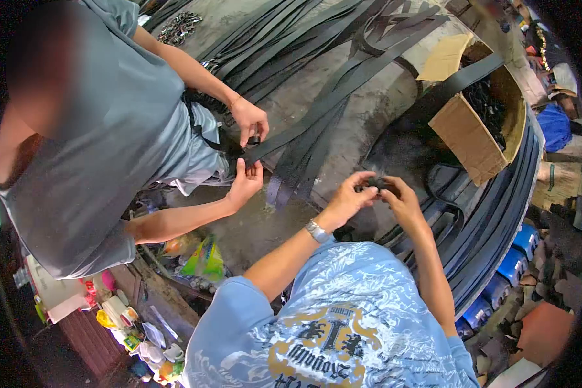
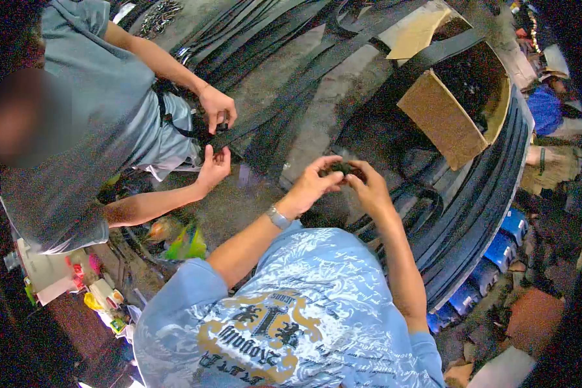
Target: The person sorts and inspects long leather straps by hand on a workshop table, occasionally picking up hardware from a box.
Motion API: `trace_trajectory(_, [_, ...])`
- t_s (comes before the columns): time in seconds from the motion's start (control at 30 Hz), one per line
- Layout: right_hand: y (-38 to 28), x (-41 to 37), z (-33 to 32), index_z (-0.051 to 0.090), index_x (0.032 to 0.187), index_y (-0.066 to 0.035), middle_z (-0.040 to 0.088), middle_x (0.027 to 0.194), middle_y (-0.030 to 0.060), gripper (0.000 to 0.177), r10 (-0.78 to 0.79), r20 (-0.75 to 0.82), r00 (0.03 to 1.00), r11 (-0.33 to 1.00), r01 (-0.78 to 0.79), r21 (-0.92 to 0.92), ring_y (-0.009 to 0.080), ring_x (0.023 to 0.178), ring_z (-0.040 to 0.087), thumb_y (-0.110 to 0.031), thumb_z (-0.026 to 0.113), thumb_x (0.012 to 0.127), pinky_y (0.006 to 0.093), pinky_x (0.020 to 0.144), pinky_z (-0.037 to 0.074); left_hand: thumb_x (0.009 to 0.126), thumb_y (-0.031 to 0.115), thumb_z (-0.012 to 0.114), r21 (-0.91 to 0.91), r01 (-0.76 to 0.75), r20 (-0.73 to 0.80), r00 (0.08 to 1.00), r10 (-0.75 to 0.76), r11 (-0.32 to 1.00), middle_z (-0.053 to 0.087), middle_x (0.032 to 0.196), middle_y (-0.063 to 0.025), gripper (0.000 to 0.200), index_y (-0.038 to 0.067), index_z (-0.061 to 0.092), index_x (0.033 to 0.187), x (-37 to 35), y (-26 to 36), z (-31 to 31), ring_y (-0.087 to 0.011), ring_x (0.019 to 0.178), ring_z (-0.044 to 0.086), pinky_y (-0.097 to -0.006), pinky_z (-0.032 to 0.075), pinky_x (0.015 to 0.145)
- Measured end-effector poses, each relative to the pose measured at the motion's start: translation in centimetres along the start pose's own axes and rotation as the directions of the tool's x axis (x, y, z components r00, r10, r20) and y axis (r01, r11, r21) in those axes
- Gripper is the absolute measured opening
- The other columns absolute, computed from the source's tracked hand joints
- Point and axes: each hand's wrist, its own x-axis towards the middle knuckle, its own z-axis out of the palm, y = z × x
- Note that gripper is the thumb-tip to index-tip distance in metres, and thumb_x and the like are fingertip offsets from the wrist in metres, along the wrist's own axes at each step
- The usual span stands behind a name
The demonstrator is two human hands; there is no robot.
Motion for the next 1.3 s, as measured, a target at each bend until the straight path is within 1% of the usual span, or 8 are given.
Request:
trace_trajectory(0.17, [0.2,-4.2,-0.9,0.055,0.128,0.001,0.068,0.107,0.0126,0.039,0.080,-0.141,0.987,0.997,-0.079,0.014,0.0169,0.096,0.064,-0.010,0.061,0.091,0.0302,0.086,0.050,0.092,0.017,0.067,0.177,0.059,0.128,0.988,-0.083,0.983,0.064,0.099,-0.0033,0.041,0.005,0.055,0.130,-0.9,0.3,2.7,-0.0082,0.080,0.061,-0.0236,0.053,0.072])
trace_trajectory(0.37, [4.2,-8.1,-0.7,0.056,0.127,0.001,0.068,0.105,0.0122,0.038,-0.074,-0.264,0.962,0.996,0.086,0.032,0.0165,0.096,0.063,-0.012,0.061,0.091,0.0294,0.085,0.049,0.092,0.018,0.067,0.224,0.074,0.209,0.970,-0.122,0.972,0.063,0.093,-0.0024,0.039,0.003,0.056,0.126,-2.3,-0.1,4.9,-0.0073,0.077,0.059,-0.0228,0.050,0.065])
trace_trajectory(0.47, [3.6,-10.3,-0.8,0.055,0.128,0.001,0.066,0.107,0.0118,0.040,0.075,-0.247,0.966,0.995,-0.056,0.081,0.0161,0.099,0.062,-0.013,0.062,0.092,0.0292,0.087,0.048,0.091,0.017,0.068,0.271,0.062,0.208,0.971,-0.121,0.961,0.062,0.093,-0.0034,0.036,0.000,0.057,0.122,-2.7,-0.9,5.8,-0.0073,0.074,0.058,-0.0227,0.049,0.062])
trace_trajectory(0.67, [3.6,-13.5,-1.7,0.050,0.133,-0.002,0.064,0.112,0.0124,0.047,-0.012,-0.246,0.969,0.982,0.058,0.179,0.0161,0.103,0.060,-0.014,0.065,0.089,0.0304,0.091,0.047,0.090,0.022,0.070,0.334,0.042,0.208,0.971,-0.117,0.941,0.065,0.088,-0.0012,0.038,0.002,0.059,0.121,-4.5,-1.6,8.6,-0.0056,0.072,0.057,-0.0218,0.048,0.062])
trace_trajectory(1.1, [2.6,-17.5,-4.2,0.057,0.123,-0.002,0.068,0.106,0.0169,0.044,-0.052,-0.306,0.951,0.999,0.049,-0.018,0.0195,0.096,0.067,-0.014,0.073,0.083,0.0320,0.082,0.052,0.088,0.026,0.073,0.309,0.087,0.189,0.970,-0.150,0.947,0.063,0.081,0.0003,0.038,0.002,0.061,0.115,-7.1,-1.9,12.5,-0.0051,0.063,0.052,-0.0206,0.042,0.054])
trace_trajectory(1.23, [1.9,-17.4,-3.9,0.059,0.122,-0.003,0.063,0.113,0.0167,0.046,-0.212,-0.306,0.928,0.976,0.187,-0.110,0.0289,0.100,0.065,-0.016,0.074,0.080,0.0373,0.085,0.052,0.087,0.021,0.073,0.275,0.082,0.117,0.986,-0.119,0.958,0.061,0.078,0.0007,0.032,0.003,0.062,0.111,-7.3,-2.3,12.4,-0.0041,0.061,0.049,-0.0200,0.038,0.051])
trace_trajectory(1.27, [0.1,-17.6,-4.3,0.058,0.123,-0.004,0.062,0.112,0.0170,0.047,-0.328,-0.286,0.900,0.907,0.216,-0.361,0.0332,0.100,0.064,-0.017,0.073,0.081,0.0395,0.086,0.051,0.087,0.020,0.073,0.286,0.082,0.096,0.989,-0.113,0.955,0.061,0.078,0.0009,0.030,0.003,0.063,0.110,-7.4,-1.7,12.4,-0.0040,0.061,0.049,-0.0198,0.037,0.051])
trace_trajectory(1.3, [0.0,-17.5,-4.4,0.057,0.124,-0.004,0.062,0.113,0.0181,0.047,-0.364,-0.288,0.886,0.896,0.250,-0.366,0.0344,0.101,0.063,-0.017,0.072,0.081,0.0401,0.086,0.051,0.087,0.019,0.073,0.268,0.076,0.089,0.991,-0.103,0.960,0.061,0.078,0.0011,0.029,0.003,0.063,0.109,-7.4,-1.4,12.4,-0.0038,0.061,0.049,-0.0198,0.037,0.051])
